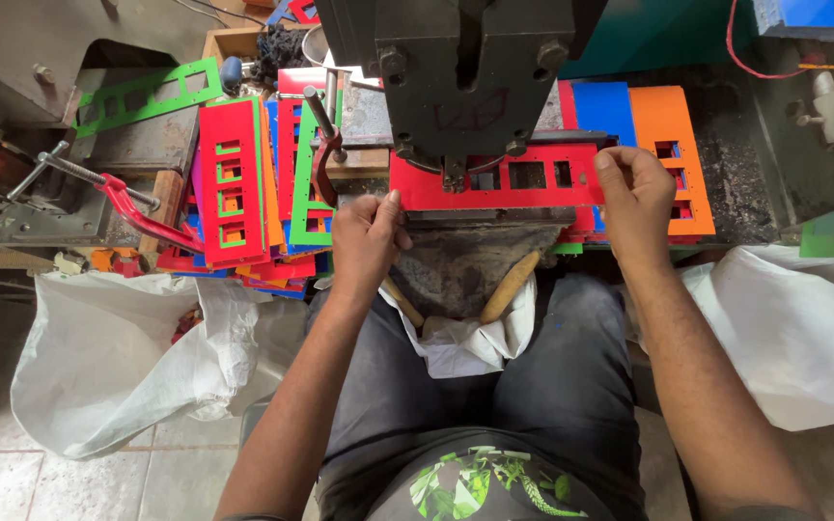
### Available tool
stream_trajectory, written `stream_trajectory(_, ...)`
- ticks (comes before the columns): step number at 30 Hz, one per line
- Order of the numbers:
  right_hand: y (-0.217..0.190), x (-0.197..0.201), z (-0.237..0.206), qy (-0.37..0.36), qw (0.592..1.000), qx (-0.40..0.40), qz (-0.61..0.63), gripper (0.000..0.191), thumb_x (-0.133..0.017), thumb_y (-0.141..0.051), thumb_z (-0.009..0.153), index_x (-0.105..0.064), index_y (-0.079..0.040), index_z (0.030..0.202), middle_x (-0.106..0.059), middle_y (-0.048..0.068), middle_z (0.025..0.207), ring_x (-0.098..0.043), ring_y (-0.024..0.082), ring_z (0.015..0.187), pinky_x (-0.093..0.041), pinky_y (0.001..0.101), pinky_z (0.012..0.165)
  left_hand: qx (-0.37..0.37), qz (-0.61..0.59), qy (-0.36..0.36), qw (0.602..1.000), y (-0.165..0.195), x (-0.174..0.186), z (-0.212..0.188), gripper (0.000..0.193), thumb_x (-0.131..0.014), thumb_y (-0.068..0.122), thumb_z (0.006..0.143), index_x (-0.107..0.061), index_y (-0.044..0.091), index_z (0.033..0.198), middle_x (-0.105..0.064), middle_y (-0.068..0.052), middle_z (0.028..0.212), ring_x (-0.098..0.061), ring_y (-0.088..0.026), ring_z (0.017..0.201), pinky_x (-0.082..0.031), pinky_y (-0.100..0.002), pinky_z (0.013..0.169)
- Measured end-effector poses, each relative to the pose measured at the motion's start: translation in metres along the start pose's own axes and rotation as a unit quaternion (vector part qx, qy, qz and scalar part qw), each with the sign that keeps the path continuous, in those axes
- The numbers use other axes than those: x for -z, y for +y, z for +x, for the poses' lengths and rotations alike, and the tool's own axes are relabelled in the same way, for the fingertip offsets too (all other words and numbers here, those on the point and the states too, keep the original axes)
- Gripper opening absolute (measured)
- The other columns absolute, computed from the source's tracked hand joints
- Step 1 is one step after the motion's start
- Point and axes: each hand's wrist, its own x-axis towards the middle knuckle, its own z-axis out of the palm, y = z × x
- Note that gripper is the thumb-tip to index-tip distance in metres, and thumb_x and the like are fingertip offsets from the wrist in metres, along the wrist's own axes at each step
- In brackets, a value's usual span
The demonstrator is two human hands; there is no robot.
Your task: The person repeatedly places colorful plastic frames under a press machine, activates the press to punch holes, and removes the finished frames. The process is repeated with orange, blue, red, and green frames throughout the clip.
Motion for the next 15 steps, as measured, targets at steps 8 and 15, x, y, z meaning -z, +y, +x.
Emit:
stream_trajectory(8, 0.010, -0.007, 0.009, 0.002, 0.999, 0.030, 0.015, 0.018, -0.070, -0.006, 0.105, -0.066, 0.003, 0.120, -0.072, 0.005, 0.094, -0.066, 0.006, 0.080, -0.050, 0.0197, 0.070, 0.012, -0.015, 0.002, 1.000, -0.007, -0.002, 0.004, 0.038, -0.062, 0.027, 0.101, -0.063, 0.003, 0.070, -0.062, -0.005, 0.051, -0.052, -0.008, 0.037, -0.037, -0.024, 0.036)
stream_trajectory(15, 0.016, -0.003, 0.010, -0.011, 1.000, -0.010, 0.011, 0.027, -0.070, -0.003, 0.101, -0.065, 0.005, 0.127, -0.075, 0.010, 0.094, -0.065, 0.007, 0.077, -0.048, 0.0203, 0.066, 0.008, 0.003, 0.005, 1.000, -0.006, -0.001, 0.003, 0.037, -0.063, 0.027, 0.099, -0.066, 0.003, 0.071, -0.062, -0.004, 0.050, -0.052, -0.007, 0.038, -0.039, -0.024, 0.037)
